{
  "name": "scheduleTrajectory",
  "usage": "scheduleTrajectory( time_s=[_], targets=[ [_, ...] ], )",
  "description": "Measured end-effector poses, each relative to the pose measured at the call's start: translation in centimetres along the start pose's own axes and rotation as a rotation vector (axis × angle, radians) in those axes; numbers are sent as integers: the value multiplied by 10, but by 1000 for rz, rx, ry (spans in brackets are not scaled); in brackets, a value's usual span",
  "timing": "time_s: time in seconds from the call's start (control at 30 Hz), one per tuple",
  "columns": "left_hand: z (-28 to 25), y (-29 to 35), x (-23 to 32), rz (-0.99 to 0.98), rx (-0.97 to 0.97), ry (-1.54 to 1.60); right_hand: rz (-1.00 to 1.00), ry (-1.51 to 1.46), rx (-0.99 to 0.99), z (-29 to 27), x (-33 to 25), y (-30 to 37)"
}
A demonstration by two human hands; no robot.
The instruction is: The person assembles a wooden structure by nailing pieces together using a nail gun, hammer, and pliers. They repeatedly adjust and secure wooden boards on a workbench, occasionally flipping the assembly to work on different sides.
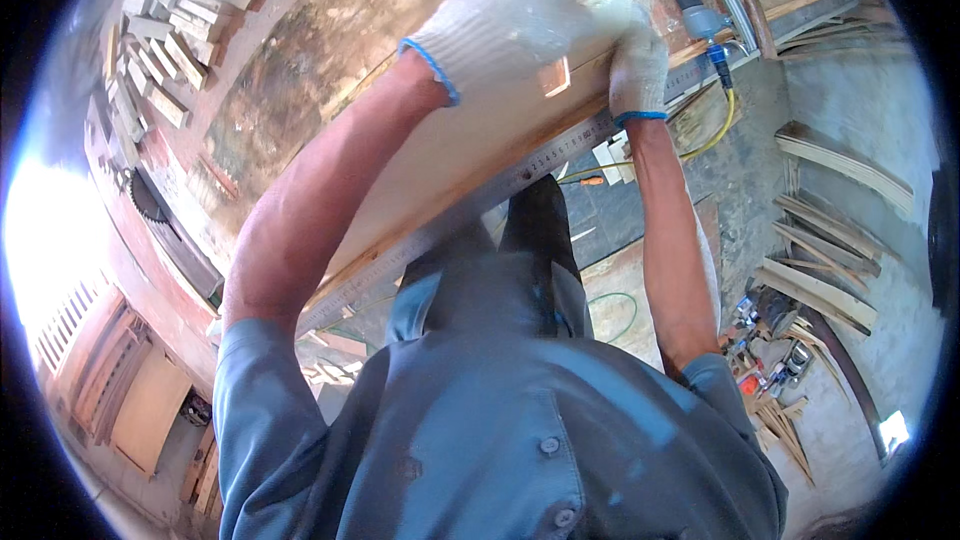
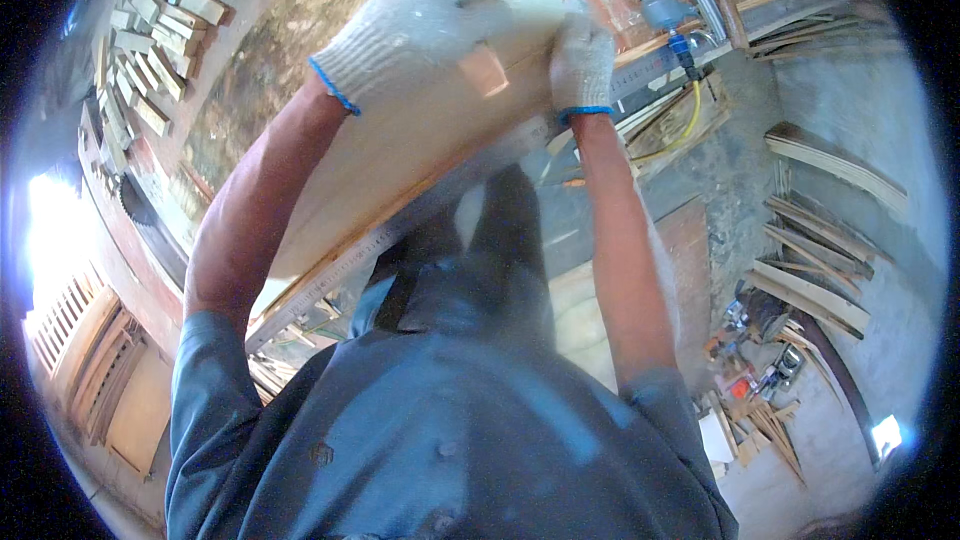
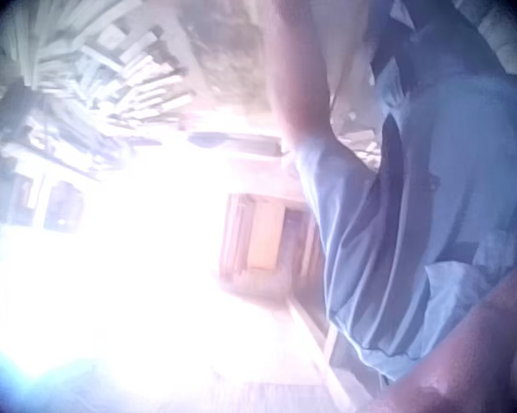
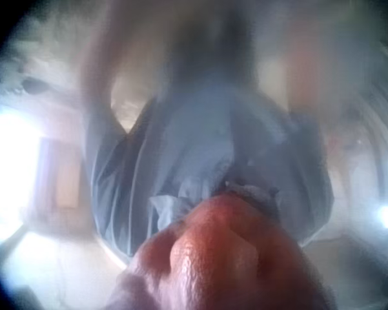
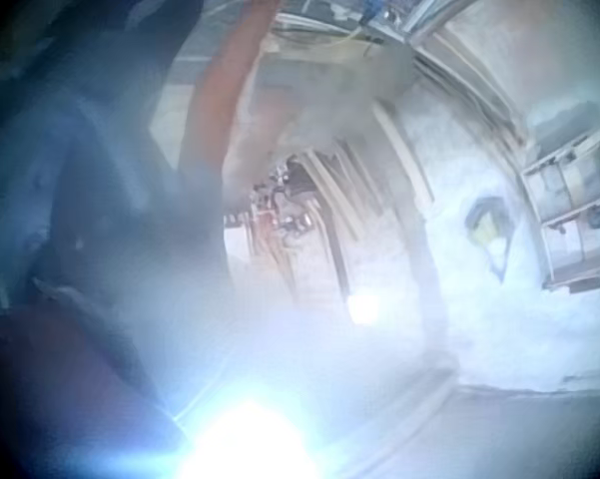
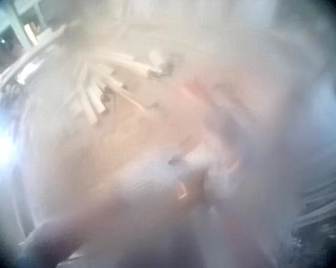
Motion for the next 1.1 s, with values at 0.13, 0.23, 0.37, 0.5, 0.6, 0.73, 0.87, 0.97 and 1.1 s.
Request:
scheduleTrajectory(
  time_s=[0.13, 0.23, 0.37, 0.5, 0.6, 0.73, 0.87, 0.97, 1.1],
  targets=[
    [-38, -2, -15, -453, -180, 915, 103, 142, -122, -24, -70, -22],
    [-37, -2, -18, -459, -200, 870, 45, 320, -173, -48, -92, -19],
    [0, -8, -30, -142, -245, 863, 361, 207, -198, -74, -93, 3],
    [42, -22, -34, -408, -370, 933, 540, 76, -112, -81, -71, 18],
    [69, -27, -45, -458, -420, 964, 526, 141, -175, -80, -45, 28],
    [93, -28, -57, -561, -517, 1073, 449, 315, -218, -68, -61, 39],
    [107, -29, -63, -581, -552, 1071, 12, 578, -74, -56, -54, 48],
    [107, -26, -59, -544, -539, 1085, -39, 612, -94, -51, -46, 51],
    [106, -29, -57, -556, -551, 1074, -85, 754, -143, -46, -49, 47]
  ],
)
Point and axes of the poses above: each hand's wrist, its own y-axis away from the middle knuckle, its own z-axis out of the palm, x = y × z, the point moved 2 cm from there along -y, towards the middle knuckle, and after that the axes turned 2 degrees about x, right-handed, at the moved point
